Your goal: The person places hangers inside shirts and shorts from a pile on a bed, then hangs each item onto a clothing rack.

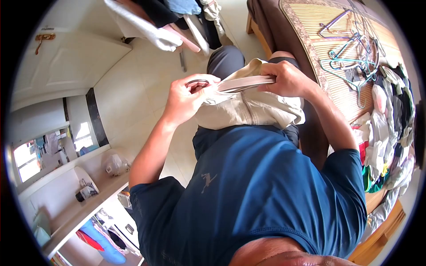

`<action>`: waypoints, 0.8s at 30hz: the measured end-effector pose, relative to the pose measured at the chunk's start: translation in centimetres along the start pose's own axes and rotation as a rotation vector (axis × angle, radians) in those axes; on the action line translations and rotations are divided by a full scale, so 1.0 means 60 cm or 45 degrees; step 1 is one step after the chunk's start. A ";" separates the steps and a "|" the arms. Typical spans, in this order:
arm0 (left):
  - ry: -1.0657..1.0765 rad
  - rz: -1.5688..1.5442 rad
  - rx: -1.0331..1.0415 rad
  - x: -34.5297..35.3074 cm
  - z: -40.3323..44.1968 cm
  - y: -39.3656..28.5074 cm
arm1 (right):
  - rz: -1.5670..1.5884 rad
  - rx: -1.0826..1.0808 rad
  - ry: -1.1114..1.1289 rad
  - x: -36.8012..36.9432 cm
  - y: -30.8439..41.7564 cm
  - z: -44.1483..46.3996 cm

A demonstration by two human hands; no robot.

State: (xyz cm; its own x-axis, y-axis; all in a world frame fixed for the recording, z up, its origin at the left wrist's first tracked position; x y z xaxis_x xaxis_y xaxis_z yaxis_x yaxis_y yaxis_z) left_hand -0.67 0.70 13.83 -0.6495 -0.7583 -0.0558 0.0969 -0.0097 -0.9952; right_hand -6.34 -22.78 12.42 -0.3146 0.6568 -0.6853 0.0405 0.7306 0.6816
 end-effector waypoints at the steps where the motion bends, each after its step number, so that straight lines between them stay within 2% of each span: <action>1: -0.031 0.013 0.057 -0.006 0.000 -0.006 | -0.001 0.012 -0.006 -0.009 -0.005 -0.001; 3: -0.045 0.000 0.063 -0.011 0.000 -0.004 | 0.053 -0.350 -0.229 -0.051 0.021 -0.018; 4: -0.114 0.001 0.081 -0.019 -0.001 -0.002 | 0.382 -0.125 -0.119 -0.046 -0.022 -0.015; 7: -0.200 -0.034 0.066 -0.030 -0.004 0.007 | 0.608 0.119 -0.125 -0.047 -0.095 -0.029; 11: -0.282 -0.098 0.002 -0.036 -0.004 0.021 | 0.776 0.175 -0.097 -0.022 -0.107 -0.041; 13: -0.285 -0.112 0.021 -0.037 -0.001 0.021 | 0.919 0.292 0.018 -0.003 -0.084 -0.037; 14: -0.267 -0.156 0.013 -0.033 0.001 0.018 | 0.945 0.260 0.065 0.004 -0.075 -0.031; 19: -0.227 -0.169 0.001 -0.029 -0.002 0.010 | 0.724 0.150 0.219 0.020 -0.041 -0.007; 21: -0.239 -0.174 0.020 -0.032 -0.002 0.010 | 0.301 -0.216 -0.035 0.012 -0.029 0.005; 22: -0.243 -0.175 0.018 -0.033 -0.004 0.011 | 0.239 -0.010 0.013 0.012 -0.045 0.007; 24: -0.284 -0.170 -0.009 -0.040 -0.006 0.017 | 0.204 0.022 -0.072 -0.001 -0.038 0.005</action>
State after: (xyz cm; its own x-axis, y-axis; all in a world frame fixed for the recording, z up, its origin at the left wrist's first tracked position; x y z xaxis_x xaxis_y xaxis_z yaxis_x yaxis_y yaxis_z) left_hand 0.73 2.73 12.92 -0.4736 -0.8756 0.0944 0.0158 -0.1156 -0.9932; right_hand -6.14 -24.43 10.85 -0.2489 0.7745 -0.5816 0.1023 0.6182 0.7794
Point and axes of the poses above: each hand's wrist, its own z-axis towards the middle knuckle, its own x-axis out of the palm, y = z × x, the point moved 9 cm from there along z, towards the middle knuckle, and after that the axes turned 10 degrees about x, right-handed, at the moved point
